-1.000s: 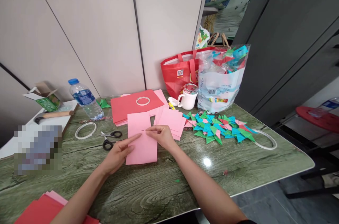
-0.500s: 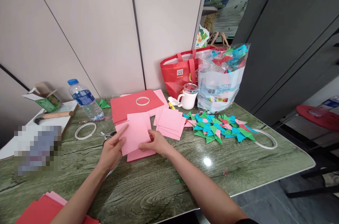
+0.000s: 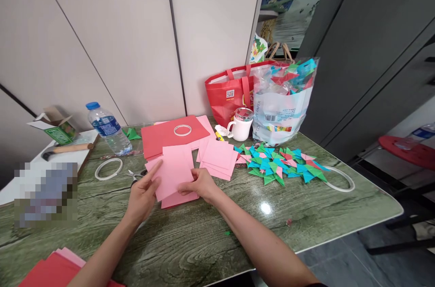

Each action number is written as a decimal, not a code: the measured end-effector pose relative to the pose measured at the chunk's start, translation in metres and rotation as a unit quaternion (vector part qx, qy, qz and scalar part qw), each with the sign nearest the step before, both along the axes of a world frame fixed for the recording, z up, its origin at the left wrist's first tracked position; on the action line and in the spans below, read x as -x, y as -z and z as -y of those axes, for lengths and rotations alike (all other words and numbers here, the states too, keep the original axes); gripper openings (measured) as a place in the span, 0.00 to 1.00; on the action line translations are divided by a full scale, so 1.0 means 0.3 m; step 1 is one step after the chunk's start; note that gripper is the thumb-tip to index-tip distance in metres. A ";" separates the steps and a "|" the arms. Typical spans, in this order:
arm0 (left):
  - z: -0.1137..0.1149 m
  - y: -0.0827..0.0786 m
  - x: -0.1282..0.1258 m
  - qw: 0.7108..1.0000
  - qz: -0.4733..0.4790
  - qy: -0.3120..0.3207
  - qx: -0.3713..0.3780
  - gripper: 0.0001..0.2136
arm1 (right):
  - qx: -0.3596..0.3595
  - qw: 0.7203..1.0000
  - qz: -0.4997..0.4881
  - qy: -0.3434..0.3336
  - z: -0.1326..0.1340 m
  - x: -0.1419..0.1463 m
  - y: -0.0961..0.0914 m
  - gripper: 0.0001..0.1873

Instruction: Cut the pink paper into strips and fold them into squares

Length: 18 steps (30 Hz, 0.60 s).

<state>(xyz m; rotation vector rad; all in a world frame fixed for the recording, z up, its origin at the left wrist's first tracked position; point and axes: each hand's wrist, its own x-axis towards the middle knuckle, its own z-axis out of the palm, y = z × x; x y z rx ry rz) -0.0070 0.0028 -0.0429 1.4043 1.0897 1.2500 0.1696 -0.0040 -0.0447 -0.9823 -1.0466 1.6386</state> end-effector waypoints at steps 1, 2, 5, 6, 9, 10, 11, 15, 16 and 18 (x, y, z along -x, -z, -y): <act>0.000 0.001 -0.001 1.000 0.005 0.001 0.000 0.26 | 0.001 1.000 0.005 0.003 -0.002 -0.003 0.000 0.20; 0.000 0.001 -0.002 1.000 0.009 0.002 0.001 0.26 | 0.001 1.000 0.009 0.008 -0.005 -0.005 0.001 0.20; -0.003 0.004 0.000 1.000 0.019 -0.006 0.001 0.26 | 0.003 1.000 -0.001 0.022 -0.010 -0.008 0.007 0.21; -0.005 0.005 0.003 1.000 0.022 -0.011 0.002 0.26 | 0.003 1.000 -0.008 0.025 -0.011 -0.009 0.009 0.21; -0.013 0.009 0.010 0.999 0.032 -0.022 0.008 0.27 | 0.004 0.999 -0.028 0.044 -0.017 -0.012 0.016 0.19; -0.015 0.011 0.012 0.999 0.034 -0.023 0.010 0.28 | 0.005 0.998 -0.030 0.052 -0.019 -0.013 0.018 0.18; -0.016 0.013 0.013 0.999 0.035 -0.024 0.010 0.28 | 0.006 0.998 -0.029 0.059 -0.021 -0.015 0.019 0.18; -0.018 0.015 0.013 0.999 0.038 -0.022 0.004 0.28 | 0.007 0.998 -0.012 0.069 -0.024 -0.019 0.021 0.17; -0.018 0.014 0.013 0.999 0.040 -0.023 0.003 0.28 | 0.006 0.998 -0.009 0.067 -0.024 -0.021 0.021 0.17; -0.016 0.012 0.012 0.999 0.042 -0.026 0.005 0.28 | 0.004 0.998 -0.003 0.060 -0.023 -0.024 0.018 0.16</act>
